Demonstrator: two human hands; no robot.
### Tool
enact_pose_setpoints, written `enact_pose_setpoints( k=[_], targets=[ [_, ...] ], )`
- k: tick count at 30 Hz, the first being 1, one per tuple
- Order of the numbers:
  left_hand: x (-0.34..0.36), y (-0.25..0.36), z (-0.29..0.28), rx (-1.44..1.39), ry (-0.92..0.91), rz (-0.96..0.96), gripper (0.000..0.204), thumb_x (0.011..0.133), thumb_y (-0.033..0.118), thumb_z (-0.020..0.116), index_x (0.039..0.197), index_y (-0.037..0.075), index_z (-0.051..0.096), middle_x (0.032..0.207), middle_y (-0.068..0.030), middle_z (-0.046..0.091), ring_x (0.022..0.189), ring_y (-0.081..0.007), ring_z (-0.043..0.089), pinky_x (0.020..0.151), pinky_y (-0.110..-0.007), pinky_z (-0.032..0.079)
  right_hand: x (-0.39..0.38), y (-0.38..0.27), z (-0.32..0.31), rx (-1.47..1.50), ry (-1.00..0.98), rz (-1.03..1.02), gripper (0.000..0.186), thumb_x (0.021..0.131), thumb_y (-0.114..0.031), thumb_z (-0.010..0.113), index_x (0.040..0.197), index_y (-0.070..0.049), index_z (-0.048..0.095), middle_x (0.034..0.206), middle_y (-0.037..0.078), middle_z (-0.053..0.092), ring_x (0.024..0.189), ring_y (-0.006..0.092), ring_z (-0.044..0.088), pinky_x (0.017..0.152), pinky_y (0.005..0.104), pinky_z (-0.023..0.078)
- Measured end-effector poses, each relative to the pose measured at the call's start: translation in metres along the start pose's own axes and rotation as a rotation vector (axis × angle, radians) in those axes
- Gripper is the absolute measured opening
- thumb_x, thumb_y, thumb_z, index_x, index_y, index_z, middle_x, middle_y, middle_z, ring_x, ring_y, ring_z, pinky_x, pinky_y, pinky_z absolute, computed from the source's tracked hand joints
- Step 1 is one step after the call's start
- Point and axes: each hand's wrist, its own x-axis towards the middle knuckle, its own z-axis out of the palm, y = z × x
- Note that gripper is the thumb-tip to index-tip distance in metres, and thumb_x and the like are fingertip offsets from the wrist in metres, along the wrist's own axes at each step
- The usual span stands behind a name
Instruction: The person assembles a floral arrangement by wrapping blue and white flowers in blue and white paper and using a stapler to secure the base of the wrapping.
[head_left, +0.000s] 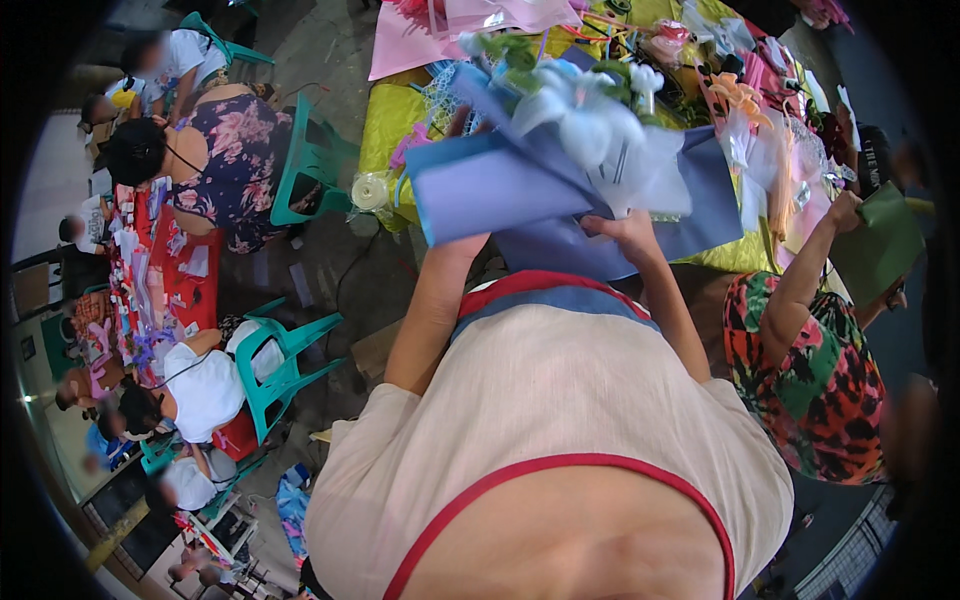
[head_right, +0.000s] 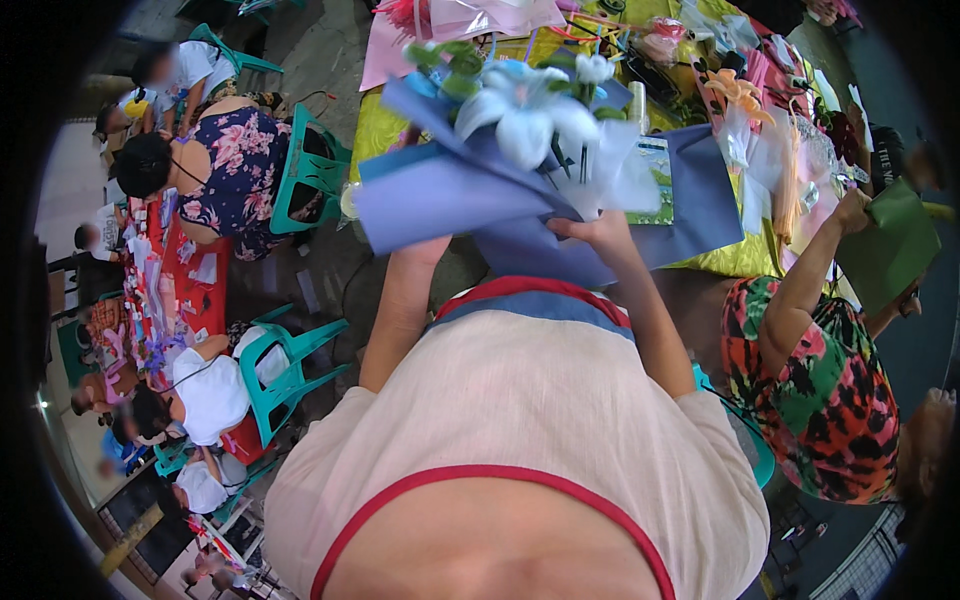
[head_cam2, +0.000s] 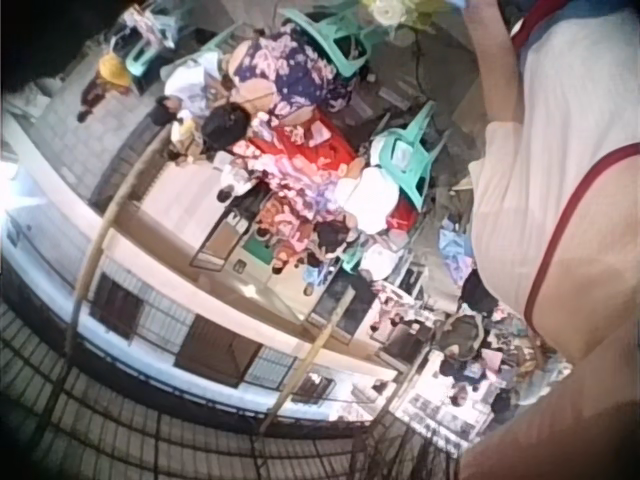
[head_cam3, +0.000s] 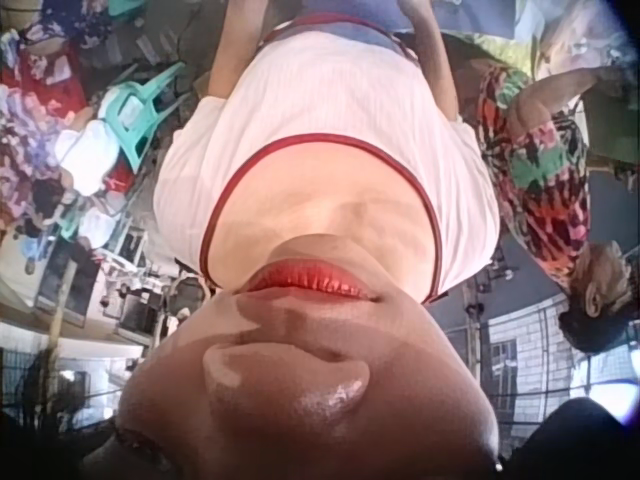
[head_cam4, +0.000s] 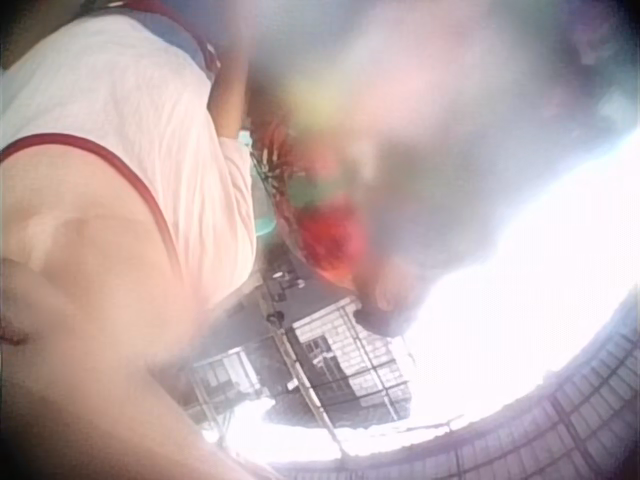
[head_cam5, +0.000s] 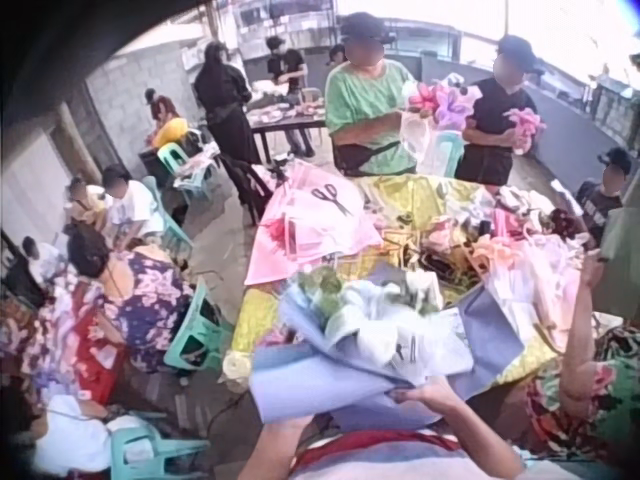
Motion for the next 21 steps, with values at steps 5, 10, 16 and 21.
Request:
enact_pose_setpoints(
  k=[5,10,16,21],
  targets=[
    [0.009,-0.017,0.024,0.979,0.077,0.367,0.033,0.073,0.002,0.059,0.106,0.003,0.051,0.099,-0.0055,0.051,0.087,-0.0136,0.052,0.073,-0.025,0.044,0.005,0.006,0.010,0.438,-0.178,0.038,0.064,0.060,-0.013,0.071,0.115,-0.001,0.039,0.097,0.008,0.053,0.086,0.0182,0.054,0.071,0.0307,0.046],
    [0.015,-0.015,0.039,1.364,0.041,0.618,0.030,0.068,0.001,0.064,0.097,0.002,0.056,0.097,-0.0104,0.050,0.077,-0.0177,0.053,0.062,-0.026,0.044,0.007,0.012,0.011,0.638,-0.427,0.252,0.064,0.062,-0.021,0.070,0.115,-0.003,0.038,0.098,0.010,0.052,0.086,0.0219,0.056,0.074,0.0384,0.048],
    [0.023,-0.004,0.055,1.642,0.034,0.970,0.035,0.068,0.008,0.067,0.102,0.005,0.057,0.090,-0.0080,0.051,0.066,-0.0144,0.050,0.057,-0.025,0.040,0.005,0.011,0.015,0.589,-0.428,0.214,0.067,0.060,-0.021,0.071,0.115,-0.004,0.037,0.095,0.011,0.053,0.082,0.0230,0.057,0.072,0.0422,0.050],
    [0.026,0.005,0.060,1.641,0.022,0.889,0.023,0.067,0.007,0.067,0.089,0.005,0.063,0.083,-0.0067,0.051,0.064,-0.0155,0.049,0.057,-0.026,0.040,0.002,0.009,0.017,0.587,-0.409,0.202,0.067,0.059,-0.019,0.072,0.115,-0.003,0.037,0.094,0.011,0.054,0.082,0.0225,0.057,0.072,0.0416,0.050]
  ],
)
